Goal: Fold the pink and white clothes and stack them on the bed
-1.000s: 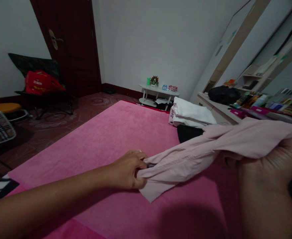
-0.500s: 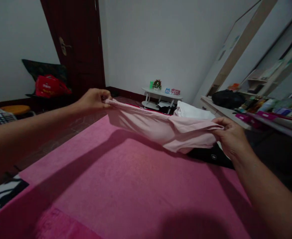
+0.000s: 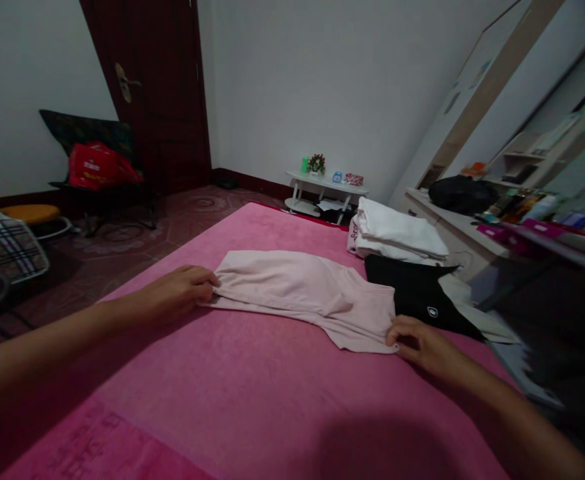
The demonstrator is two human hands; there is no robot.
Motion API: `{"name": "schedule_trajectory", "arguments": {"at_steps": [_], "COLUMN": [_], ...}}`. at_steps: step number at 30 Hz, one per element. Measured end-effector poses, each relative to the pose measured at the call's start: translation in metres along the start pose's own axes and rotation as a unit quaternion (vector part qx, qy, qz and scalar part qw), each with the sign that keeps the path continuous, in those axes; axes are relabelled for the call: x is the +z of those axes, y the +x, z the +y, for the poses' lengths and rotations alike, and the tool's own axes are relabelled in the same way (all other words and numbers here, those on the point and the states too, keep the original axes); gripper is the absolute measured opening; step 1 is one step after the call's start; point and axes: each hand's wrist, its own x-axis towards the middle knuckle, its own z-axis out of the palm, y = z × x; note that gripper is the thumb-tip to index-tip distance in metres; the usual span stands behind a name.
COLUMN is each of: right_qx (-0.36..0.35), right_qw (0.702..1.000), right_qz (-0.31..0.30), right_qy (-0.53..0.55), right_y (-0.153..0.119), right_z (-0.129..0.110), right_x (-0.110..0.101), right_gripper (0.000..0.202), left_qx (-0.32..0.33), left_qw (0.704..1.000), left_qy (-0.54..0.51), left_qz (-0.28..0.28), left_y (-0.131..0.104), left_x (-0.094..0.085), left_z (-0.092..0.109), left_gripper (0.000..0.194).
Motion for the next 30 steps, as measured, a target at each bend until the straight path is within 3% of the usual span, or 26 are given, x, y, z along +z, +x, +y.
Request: {"name": "schedule_trajectory", "arguments": {"at_steps": [4, 6, 9, 12, 15, 18, 21, 25, 30], "right_qx": [0.028, 0.024, -0.016, -0.028, 0.002, 0.005, -0.021, -0.061, -0.047], "right_qw": [0.987, 0.973, 0.963, 0.966, 0.969, 0.964, 0.964, 0.975, 0.989], "right_qz": [0.124, 0.2, 0.253, 0.241, 0.217, 0.233, 0.255, 0.202, -0.004], "right_qy": [-0.097, -0.117, -0.096, -0.092, -0.12, -0.128, -0.072, 0.067, 0.137], "right_y": [-0.011, -0.003, 0.021, 0.046, 0.062, 0.067, 0.065, 0.053, 0.029], "right_z": [-0.012, -0.027, -0.05, -0.06, -0.053, -0.04, -0.034, -0.043, -0.058], "right_x": [0.001, -0.003, 0.001, 0.018, 0.041, 0.055, 0.056, 0.042, 0.009], "right_gripper": [0.023, 0.02, 0.021, 0.036, 0.048, 0.036, 0.017, 0.013, 0.019], "left_qx": [0.026, 0.04, 0.05, 0.066, 0.081, 0.086, 0.06, 0.052, 0.113], "left_qw": [0.999, 0.998, 0.999, 0.998, 0.995, 0.994, 0.994, 0.988, 0.98], "left_qy": [0.029, 0.025, 0.008, -0.018, -0.046, -0.054, -0.072, -0.12, -0.147], "left_qz": [-0.037, -0.038, -0.014, 0.014, 0.032, 0.037, 0.055, 0.08, 0.072], "left_y": [0.004, 0.016, 0.047, 0.087, 0.126, 0.149, 0.153, 0.145, 0.139], "left_x": [-0.012, -0.017, -0.013, 0.006, 0.031, 0.058, 0.083, 0.098, 0.098], "left_z": [0.015, 0.03, 0.059, 0.088, 0.107, 0.118, 0.125, 0.132, 0.136], "left_gripper": [0.026, 0.034, 0.041, 0.039, 0.032, 0.028, 0.027, 0.027, 0.03]}}
